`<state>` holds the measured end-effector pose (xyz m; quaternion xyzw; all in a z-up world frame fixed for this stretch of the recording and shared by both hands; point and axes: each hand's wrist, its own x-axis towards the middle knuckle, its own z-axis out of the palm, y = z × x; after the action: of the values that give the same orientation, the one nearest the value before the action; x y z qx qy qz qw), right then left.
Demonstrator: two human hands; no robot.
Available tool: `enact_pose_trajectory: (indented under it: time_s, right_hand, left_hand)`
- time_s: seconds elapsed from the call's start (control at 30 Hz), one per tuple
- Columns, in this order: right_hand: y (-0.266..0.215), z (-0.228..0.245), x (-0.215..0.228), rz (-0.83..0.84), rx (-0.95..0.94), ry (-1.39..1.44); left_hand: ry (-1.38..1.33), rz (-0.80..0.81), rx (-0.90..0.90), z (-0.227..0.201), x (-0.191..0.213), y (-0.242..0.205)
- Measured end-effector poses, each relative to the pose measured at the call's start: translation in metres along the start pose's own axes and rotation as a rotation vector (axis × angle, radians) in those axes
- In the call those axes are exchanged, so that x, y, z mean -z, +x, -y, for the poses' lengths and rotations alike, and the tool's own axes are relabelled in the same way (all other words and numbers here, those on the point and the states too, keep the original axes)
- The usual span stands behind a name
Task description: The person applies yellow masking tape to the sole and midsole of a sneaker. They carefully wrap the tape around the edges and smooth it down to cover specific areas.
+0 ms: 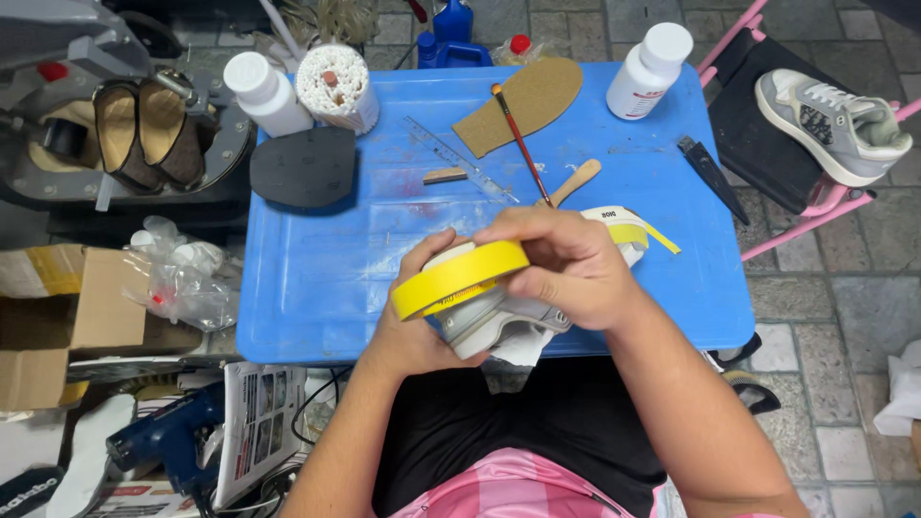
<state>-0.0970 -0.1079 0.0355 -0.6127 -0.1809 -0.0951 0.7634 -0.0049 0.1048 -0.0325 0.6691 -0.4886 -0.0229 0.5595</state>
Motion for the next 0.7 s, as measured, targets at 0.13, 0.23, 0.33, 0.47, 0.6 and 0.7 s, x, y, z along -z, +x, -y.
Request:
enact_pose_trajectory:
  time_s: [0.13,0.23,0.33,0.47,0.6,0.7]
  right_hand:
    - [0.011,-0.013,-0.023,0.119,-0.023,-0.301]
    - [0.019,-0.023,-0.039,0.16,-0.02,-0.468]
    - [0.023,-0.022,-0.048,0.158,-0.011,-0.511]
    - [0.029,-0.016,-0.057,0.129,-0.027,-0.576]
    - [0.04,-0.009,-0.045,0.111,-0.005,-0.535]
    - [0.041,-0.006,-0.024,-0.068,0.026,-0.372]
  left_hand:
    - [-0.059,0.085,0.246,-0.004,0.017,-0.022]
    - [0.083,0.108,0.21,0.001,0.033,-0.026]
    - [0.016,0.137,0.248,0.001,0.041,-0.028]
    - [0.01,0.19,0.17,0.006,0.045,-0.017]
    - [-0.151,0.092,0.202,0.009,0.042,-0.005]
    - [-0.57,0.042,0.245,0.019,0.031,0.024]
